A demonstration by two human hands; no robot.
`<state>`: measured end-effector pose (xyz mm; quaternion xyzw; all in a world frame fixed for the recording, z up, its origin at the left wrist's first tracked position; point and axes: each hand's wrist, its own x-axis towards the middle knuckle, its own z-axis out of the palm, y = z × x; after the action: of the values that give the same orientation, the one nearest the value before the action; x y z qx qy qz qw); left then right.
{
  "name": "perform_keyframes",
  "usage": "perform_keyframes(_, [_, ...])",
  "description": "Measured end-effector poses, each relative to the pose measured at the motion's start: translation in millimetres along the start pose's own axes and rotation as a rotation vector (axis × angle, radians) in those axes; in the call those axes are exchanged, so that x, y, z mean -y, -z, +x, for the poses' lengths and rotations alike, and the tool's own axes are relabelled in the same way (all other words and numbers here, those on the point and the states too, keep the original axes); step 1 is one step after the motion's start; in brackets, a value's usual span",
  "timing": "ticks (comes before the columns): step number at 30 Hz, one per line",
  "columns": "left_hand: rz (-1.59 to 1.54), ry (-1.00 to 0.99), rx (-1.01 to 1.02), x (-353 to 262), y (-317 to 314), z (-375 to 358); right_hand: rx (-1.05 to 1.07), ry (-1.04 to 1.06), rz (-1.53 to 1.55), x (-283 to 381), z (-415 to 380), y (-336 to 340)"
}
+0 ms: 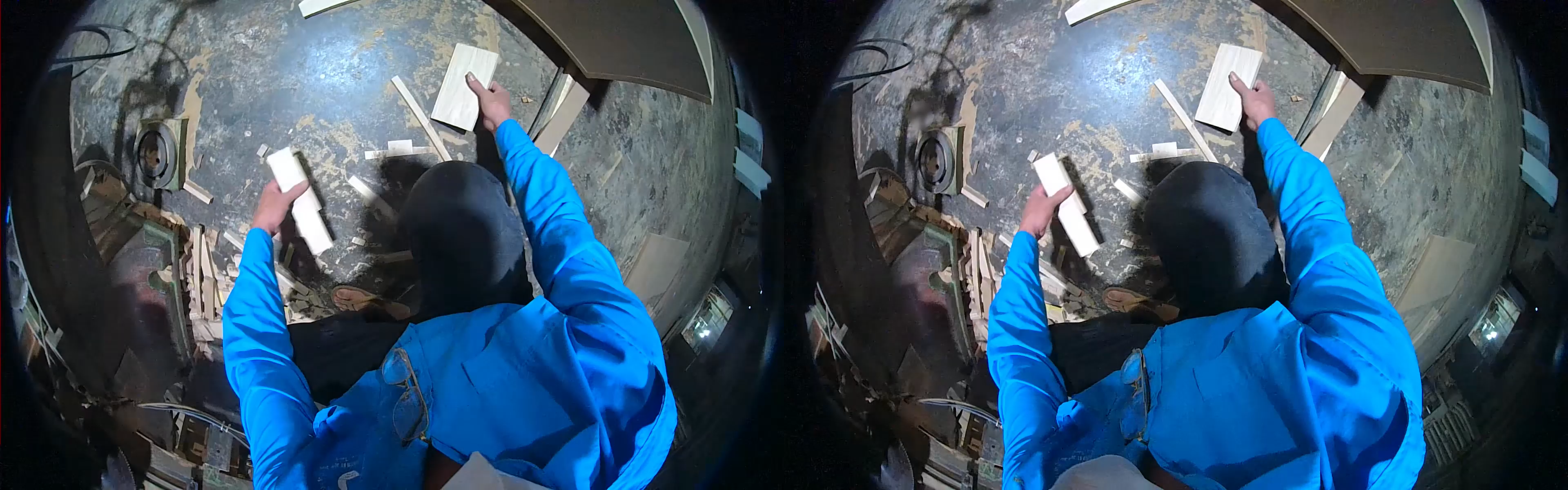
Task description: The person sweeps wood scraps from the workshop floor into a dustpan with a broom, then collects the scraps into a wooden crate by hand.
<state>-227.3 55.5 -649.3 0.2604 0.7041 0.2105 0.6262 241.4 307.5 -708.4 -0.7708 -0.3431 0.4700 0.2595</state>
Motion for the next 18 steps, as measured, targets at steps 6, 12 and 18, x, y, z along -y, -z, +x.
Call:
perform_keyframes(6, [-0.430,0.211,0.092,15.5,-97.1,16.0,0.581,0.252,-0.280,22.7,-22.3,-17.3])
perform_keyframes(12, [0.083,0.002,-0.518,64.2,-206.8,23.8,0.387,0.430,-0.726,-4.6,-75.7,-73.5])
perform_keyframes(18, [-0.100,0.147,-0.701,9.2,-235.2,15.6,0.563,0.354,-0.814,-9.6,-88.4,-94.2])
